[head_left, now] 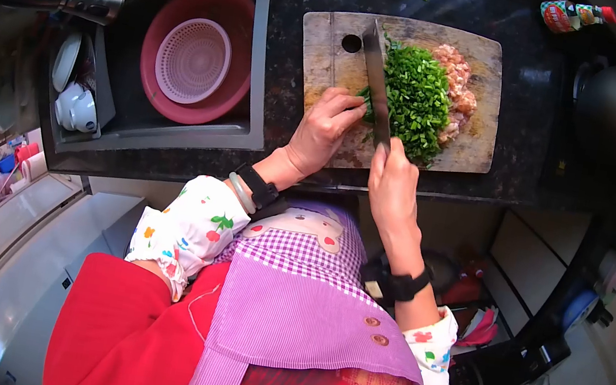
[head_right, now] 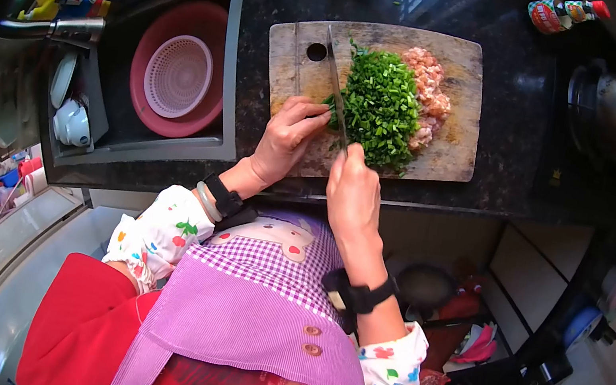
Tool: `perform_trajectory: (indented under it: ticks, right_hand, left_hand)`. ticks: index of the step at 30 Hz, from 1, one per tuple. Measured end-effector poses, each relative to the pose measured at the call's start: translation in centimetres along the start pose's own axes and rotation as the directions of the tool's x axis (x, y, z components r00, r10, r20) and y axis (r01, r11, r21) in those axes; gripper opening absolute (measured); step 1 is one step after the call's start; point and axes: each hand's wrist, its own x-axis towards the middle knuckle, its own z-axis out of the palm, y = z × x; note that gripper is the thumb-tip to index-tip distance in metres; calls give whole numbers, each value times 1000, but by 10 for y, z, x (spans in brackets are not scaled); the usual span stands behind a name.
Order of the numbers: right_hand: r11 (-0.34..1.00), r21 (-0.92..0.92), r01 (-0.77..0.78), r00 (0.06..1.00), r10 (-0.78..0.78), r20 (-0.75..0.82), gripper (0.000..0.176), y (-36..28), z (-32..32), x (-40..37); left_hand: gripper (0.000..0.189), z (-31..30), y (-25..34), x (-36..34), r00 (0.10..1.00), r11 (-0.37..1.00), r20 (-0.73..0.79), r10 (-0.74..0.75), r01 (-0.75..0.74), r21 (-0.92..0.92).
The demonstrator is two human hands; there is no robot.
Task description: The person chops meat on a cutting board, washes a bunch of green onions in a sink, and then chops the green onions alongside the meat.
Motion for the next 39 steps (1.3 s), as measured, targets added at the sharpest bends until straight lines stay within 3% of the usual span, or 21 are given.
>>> perform_trajectory:
  ticks: [2,3,6,9,12,14,17,20,22,24,33,36,38,39]
  right_hand:
    - [989,50,136,980,-127,-156,16,-1,5,13]
    - [981,183,66,994,-48,-100,17,5,3,16]
    - [952,302,-55,997,68,-32,17,9,-10,3]
    - [980,196,-46,999,40,35,16,-1,-27,-18]
    - [991,136,15,999,-21,47,15,5,-25,-29]
    - [993,118,-27,997,17,81,13,3,-21,-27]
    - [999,28,16,1000,-16,16,11,-1,0,-8]
    - [987,93,132,986,-122,-110,13,-3,5,14]
    - [980,162,114,992,-102,-80,14,-3,-7,12]
    - [970,241,-7,1000,11,-12,13,-1,-14,-2]
    - [999,5,37,999,-37,28,10,-4,-8,-19]
    - [996,-4,94,995,-94,-23,11,-8,5,8]
    - [989,55,134,988,-130,-81,13,2,6,15]
    - [986,152,75,997,-70,-42,15,13,6,17]
  left_hand:
    - [35,-3,2,1,999,1000,37,-8,7,20]
    - [35,-5,4,2,999,1000,32,2,-3,21]
    - [40,-8,7,0,999,995,43,-13,9,96]
    - [45,-5,3,-3,997,997,66,-47,43,63]
    - [34,-3,-1,-2,999,999,-11,-49,49,-25]
    - [29,-1,-3,-3,998,999,-31,-48,47,-28]
    - [25,-2,0,-4,999,999,-24,-42,42,-21]
    - [29,-8,3,-3,1000,999,0,-30,30,36]
    - [31,-8,6,2,999,998,-6,-32,33,62]
    - [35,-12,9,1,999,995,12,-44,42,86]
    - [35,-6,1,-4,999,999,4,-51,51,12]
    - [36,-9,-1,-4,998,999,54,-26,24,44]
    - [39,-15,3,-4,997,994,79,22,-30,103]
    - [41,-17,4,-3,993,985,104,59,-74,155]
